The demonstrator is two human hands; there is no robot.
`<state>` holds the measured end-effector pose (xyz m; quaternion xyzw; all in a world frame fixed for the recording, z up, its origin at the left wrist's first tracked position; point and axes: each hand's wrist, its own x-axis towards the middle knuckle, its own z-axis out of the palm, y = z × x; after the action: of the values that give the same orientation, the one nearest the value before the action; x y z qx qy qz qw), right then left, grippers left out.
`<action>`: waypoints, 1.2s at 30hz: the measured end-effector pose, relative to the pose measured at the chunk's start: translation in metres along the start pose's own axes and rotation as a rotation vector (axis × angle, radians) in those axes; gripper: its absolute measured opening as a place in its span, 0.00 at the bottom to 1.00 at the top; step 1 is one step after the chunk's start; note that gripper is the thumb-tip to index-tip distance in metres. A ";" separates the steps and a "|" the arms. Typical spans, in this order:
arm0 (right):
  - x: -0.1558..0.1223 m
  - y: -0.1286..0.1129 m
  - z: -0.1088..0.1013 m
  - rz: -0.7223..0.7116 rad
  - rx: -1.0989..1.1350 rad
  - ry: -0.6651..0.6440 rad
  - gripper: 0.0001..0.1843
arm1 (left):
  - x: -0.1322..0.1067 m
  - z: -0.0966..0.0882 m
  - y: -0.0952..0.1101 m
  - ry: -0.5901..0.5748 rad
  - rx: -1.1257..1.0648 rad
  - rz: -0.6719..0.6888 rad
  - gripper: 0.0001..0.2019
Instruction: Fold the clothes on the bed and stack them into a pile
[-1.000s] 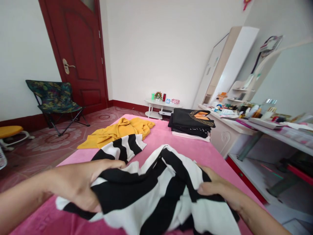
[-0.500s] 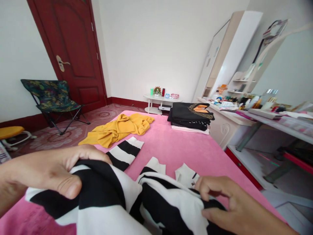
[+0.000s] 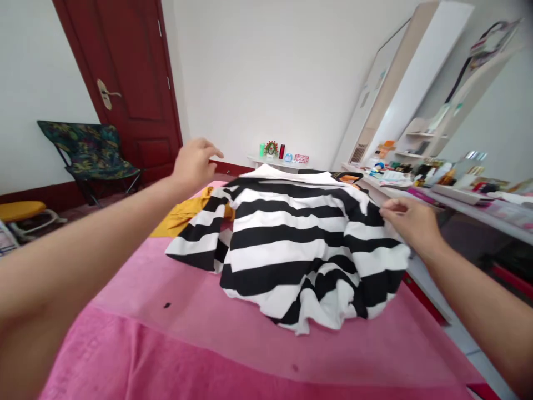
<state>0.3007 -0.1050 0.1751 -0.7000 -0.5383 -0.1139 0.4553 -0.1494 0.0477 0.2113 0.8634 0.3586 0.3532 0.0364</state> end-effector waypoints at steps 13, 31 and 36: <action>-0.163 -0.011 0.007 -0.170 -0.230 -0.715 0.31 | -0.178 0.106 0.058 -0.270 0.017 0.221 0.08; -0.130 0.004 0.052 0.295 0.142 -0.703 0.18 | -0.089 0.191 0.040 -0.260 -0.075 0.024 0.26; -0.135 0.010 0.056 0.475 0.331 -0.595 0.15 | -0.073 0.201 0.014 -0.179 -0.455 -0.248 0.09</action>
<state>0.2377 -0.1503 0.0508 -0.7244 -0.4809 0.2898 0.4001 -0.0491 0.0291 0.0227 0.8102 0.3683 0.3400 0.3040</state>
